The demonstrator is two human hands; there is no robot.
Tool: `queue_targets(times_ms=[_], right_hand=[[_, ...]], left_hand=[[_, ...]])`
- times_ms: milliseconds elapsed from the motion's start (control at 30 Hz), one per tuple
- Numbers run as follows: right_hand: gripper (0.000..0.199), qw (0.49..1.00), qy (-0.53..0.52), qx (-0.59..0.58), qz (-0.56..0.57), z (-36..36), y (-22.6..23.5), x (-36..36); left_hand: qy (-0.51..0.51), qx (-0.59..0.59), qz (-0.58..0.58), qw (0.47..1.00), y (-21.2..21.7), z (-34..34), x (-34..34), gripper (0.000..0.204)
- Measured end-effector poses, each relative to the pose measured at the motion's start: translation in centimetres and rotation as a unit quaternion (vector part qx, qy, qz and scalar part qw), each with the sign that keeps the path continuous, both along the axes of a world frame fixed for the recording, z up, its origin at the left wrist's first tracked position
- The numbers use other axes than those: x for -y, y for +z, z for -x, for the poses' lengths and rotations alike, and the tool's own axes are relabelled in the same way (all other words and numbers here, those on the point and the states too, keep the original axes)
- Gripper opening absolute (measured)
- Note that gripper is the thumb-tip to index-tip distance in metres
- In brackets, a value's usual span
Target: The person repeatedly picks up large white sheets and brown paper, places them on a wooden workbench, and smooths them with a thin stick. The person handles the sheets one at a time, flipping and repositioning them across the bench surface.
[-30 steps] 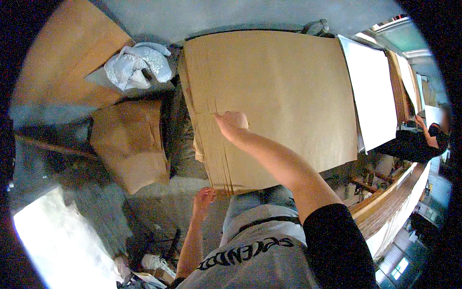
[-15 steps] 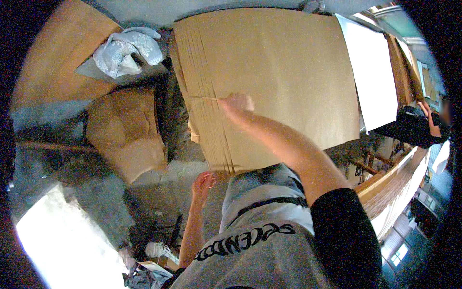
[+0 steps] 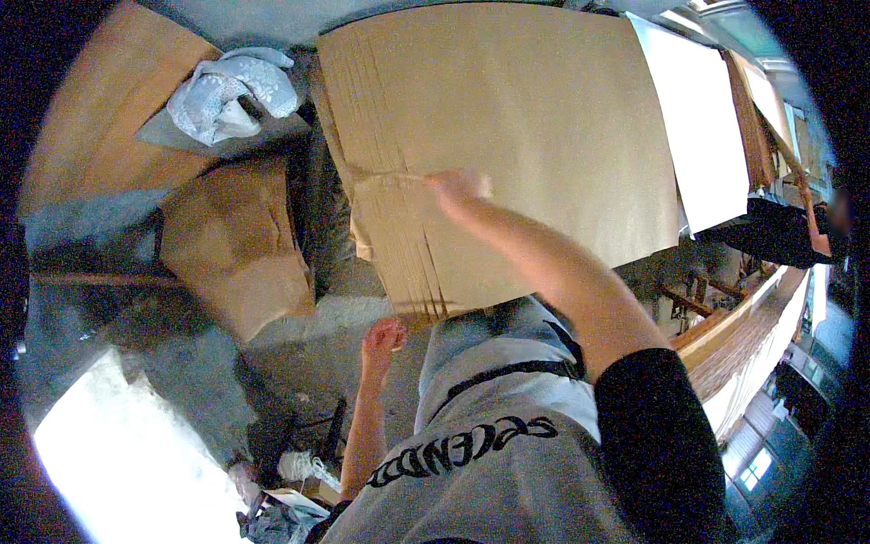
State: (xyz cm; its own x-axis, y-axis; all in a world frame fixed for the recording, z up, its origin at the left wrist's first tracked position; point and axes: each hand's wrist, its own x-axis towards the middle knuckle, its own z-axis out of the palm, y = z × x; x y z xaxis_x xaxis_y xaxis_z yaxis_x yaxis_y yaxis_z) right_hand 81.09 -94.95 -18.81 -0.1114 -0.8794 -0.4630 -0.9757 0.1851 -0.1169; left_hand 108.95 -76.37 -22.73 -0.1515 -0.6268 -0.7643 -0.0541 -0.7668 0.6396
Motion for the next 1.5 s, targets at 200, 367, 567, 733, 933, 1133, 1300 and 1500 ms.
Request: queue_targets(times_ms=[200,367,567,733,933,1133,1300,1500], right_hand=[[0.028,0.999,0.034,-0.027,0.025,6.5,0.0,-2.3],[0.032,0.997,-0.037,0.050,-0.037,0.3,-0.8,-1.7],[0.035,0.991,-0.070,0.104,-0.042,4.4,1.7,-4.3],[0.033,1.000,0.008,0.003,-0.023,1.0,3.5,-4.6],[0.030,0.989,-0.093,0.118,-0.011,5.1,1.5,-8.3],[0.025,0.931,-0.257,0.219,0.140,15.5,-0.5,-17.1],[0.025,0.929,-0.365,0.043,0.053,24.1,3.9,-24.8],[0.027,0.895,-0.435,0.052,0.084,34.3,1.4,-33.7]], left_hand=[[-0.027,0.035,-0.043,0.998,-0.5,-2.2,-1.8,0.014],[0.002,0.002,-0.057,0.998,1.0,2.3,1.8,0.016],[0.114,-0.071,-0.065,0.989,0.2,3.8,3.7,0.018],[0.136,-0.121,0.017,0.983,-3.2,9.2,7.4,0.024],[0.126,0.012,0.021,0.992,-4.5,11.7,10.5,0.035],[0.011,-0.086,-0.063,0.994,-3.3,12.0,10.4,0.033],[-0.057,-0.223,-0.159,0.960,-5.4,9.1,3.3,0.044],[0.024,-0.421,-0.143,0.895,-0.9,17.4,-4.9,0.066]])
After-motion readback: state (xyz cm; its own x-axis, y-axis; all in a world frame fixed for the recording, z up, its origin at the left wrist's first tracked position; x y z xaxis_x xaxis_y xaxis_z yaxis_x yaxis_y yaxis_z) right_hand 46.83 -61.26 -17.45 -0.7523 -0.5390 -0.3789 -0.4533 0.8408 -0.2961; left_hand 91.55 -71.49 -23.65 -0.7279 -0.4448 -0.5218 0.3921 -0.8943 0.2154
